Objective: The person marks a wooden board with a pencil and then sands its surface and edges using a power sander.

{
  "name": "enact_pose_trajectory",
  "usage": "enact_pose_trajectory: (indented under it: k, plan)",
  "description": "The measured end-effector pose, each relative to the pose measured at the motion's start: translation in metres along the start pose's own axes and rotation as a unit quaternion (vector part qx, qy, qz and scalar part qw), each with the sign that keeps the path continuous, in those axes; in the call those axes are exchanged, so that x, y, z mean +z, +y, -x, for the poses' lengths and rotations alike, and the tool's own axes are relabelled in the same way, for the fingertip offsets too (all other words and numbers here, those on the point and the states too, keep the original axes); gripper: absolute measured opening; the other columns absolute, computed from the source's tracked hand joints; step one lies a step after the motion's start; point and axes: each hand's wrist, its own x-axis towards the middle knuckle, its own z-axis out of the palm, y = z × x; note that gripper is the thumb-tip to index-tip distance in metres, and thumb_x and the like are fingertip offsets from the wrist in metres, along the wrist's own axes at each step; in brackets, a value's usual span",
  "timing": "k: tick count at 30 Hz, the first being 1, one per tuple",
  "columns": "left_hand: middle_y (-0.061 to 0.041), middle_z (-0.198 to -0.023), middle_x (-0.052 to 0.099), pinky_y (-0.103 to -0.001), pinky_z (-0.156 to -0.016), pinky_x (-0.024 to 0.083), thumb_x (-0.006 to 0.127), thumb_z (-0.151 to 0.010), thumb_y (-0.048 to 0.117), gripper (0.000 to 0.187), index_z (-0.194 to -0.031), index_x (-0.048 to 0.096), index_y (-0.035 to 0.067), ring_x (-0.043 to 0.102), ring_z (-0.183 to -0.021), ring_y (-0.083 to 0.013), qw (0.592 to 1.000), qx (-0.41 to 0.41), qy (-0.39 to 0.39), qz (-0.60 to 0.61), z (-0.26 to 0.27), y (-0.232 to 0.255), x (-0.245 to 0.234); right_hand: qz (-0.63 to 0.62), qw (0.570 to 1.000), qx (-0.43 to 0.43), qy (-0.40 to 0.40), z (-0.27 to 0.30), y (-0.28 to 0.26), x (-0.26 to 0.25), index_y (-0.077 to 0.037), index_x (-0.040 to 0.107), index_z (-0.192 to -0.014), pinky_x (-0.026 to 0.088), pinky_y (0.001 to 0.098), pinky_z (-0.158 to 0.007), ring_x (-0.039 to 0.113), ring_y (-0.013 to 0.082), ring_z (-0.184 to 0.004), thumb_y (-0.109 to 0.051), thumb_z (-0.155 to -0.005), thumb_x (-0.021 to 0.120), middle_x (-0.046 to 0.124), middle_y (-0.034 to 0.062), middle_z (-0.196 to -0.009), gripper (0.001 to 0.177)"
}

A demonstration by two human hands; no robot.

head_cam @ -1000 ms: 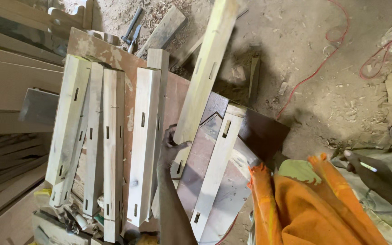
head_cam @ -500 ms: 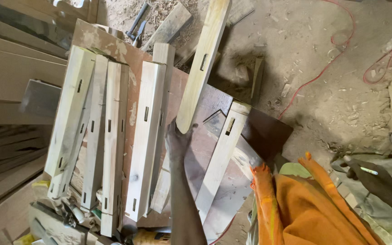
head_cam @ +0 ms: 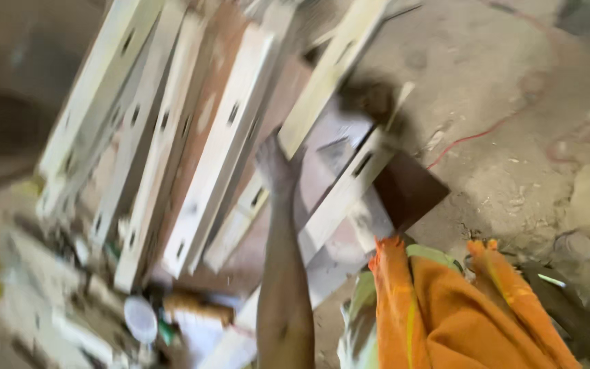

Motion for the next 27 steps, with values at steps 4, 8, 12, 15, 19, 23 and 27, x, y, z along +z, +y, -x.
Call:
enact_pose_trajectory:
  k: [4, 8, 12, 15, 19, 23, 27]
  plan:
    - [-0.021, -0.153, 0.042, -0.054, -0.124, 0.023, 0.08, -0.079, 0.054, 0.104, -0.157, 0.029, 0.007, 0.037, -0.145, -0.0384, 0.999, -0.024, 0.009, -0.045, 0.031, -0.025, 0.001, 0.067, 0.996, -0.031, -0.053, -0.018, -0.02, 0.014, 0.002, 0.071, -0.119, 0.053, 0.0419, -0.087, 0.066, 0.0287, -0.087, -0.043, -0.115, 0.036, 0.07, 0.0194, -0.092, 0.057]
    - [-0.024, -0.167, 0.024, -0.055, -0.128, 0.015, 0.074, -0.085, 0.062, 0.111, -0.162, 0.018, 0.004, 0.021, -0.156, -0.0407, 0.997, -0.023, 0.063, -0.046, 0.076, -0.063, -0.008, 0.097, 0.992, -0.048, -0.058, -0.025, -0.028, 0.007, 0.003, 0.069, -0.119, 0.052, 0.0421, -0.089, 0.066, 0.0294, -0.088, -0.041, -0.118, 0.033, 0.07, 0.02, -0.094, 0.057]
    - [-0.029, -0.169, 0.016, -0.056, -0.129, 0.015, 0.067, -0.093, 0.066, 0.111, -0.162, 0.014, -0.002, 0.015, -0.158, -0.0438, 0.995, -0.048, 0.076, -0.051, 0.132, -0.109, -0.033, 0.13, 0.987, -0.076, -0.06, -0.026, -0.038, 0.004, 0.004, 0.068, -0.12, 0.052, 0.0422, -0.091, 0.065, 0.0301, -0.09, -0.038, -0.12, 0.03, 0.071, 0.0207, -0.096, 0.057]
    - [-0.031, -0.169, 0.016, -0.057, -0.129, 0.016, 0.062, -0.096, 0.067, 0.108, -0.162, 0.015, -0.005, 0.016, -0.159, -0.0452, 0.99, -0.09, 0.045, -0.103, 0.175, -0.132, -0.054, 0.156, 0.983, -0.086, -0.04, -0.01, -0.03, -0.026, 0.004, 0.066, -0.12, 0.051, 0.0424, -0.093, 0.065, 0.0306, -0.092, -0.036, -0.122, 0.027, 0.071, 0.0212, -0.097, 0.057]
    - [-0.031, -0.166, 0.019, -0.057, -0.125, 0.016, 0.061, -0.092, 0.068, 0.108, -0.16, 0.017, -0.005, 0.017, -0.155, -0.0448, 0.976, -0.173, 0.055, -0.122, 0.211, -0.147, -0.071, 0.164, 0.98, -0.108, 0.03, 0.034, -0.026, -0.089, 0.005, 0.065, -0.12, 0.05, 0.0425, -0.095, 0.065, 0.0313, -0.093, -0.034, -0.125, 0.024, 0.071, 0.0219, -0.1, 0.057]
    - [-0.032, -0.165, 0.022, -0.056, -0.127, 0.017, 0.06, -0.095, 0.066, 0.105, -0.159, 0.02, -0.007, 0.019, -0.156, -0.0443, 0.964, -0.225, 0.099, -0.1, 0.239, -0.148, -0.074, 0.161, 0.968, -0.17, 0.09, 0.06, -0.06, -0.122, 0.005, 0.063, -0.119, 0.049, 0.0409, -0.096, 0.064, 0.0298, -0.096, -0.029, -0.124, 0.026, 0.071, 0.0211, -0.102, 0.05]
    - [-0.032, -0.165, 0.023, -0.054, -0.127, 0.017, 0.061, -0.095, 0.064, 0.104, -0.158, 0.022, -0.008, 0.019, -0.156, -0.0446, 0.956, -0.253, 0.131, -0.062, 0.246, -0.143, -0.068, 0.142, 0.93, -0.316, 0.12, 0.067, -0.147, -0.114, 0.005, 0.058, -0.111, 0.048, 0.0338, -0.097, 0.063, 0.0218, -0.103, -0.017, -0.116, 0.048, 0.069, 0.016, -0.105, 0.025]
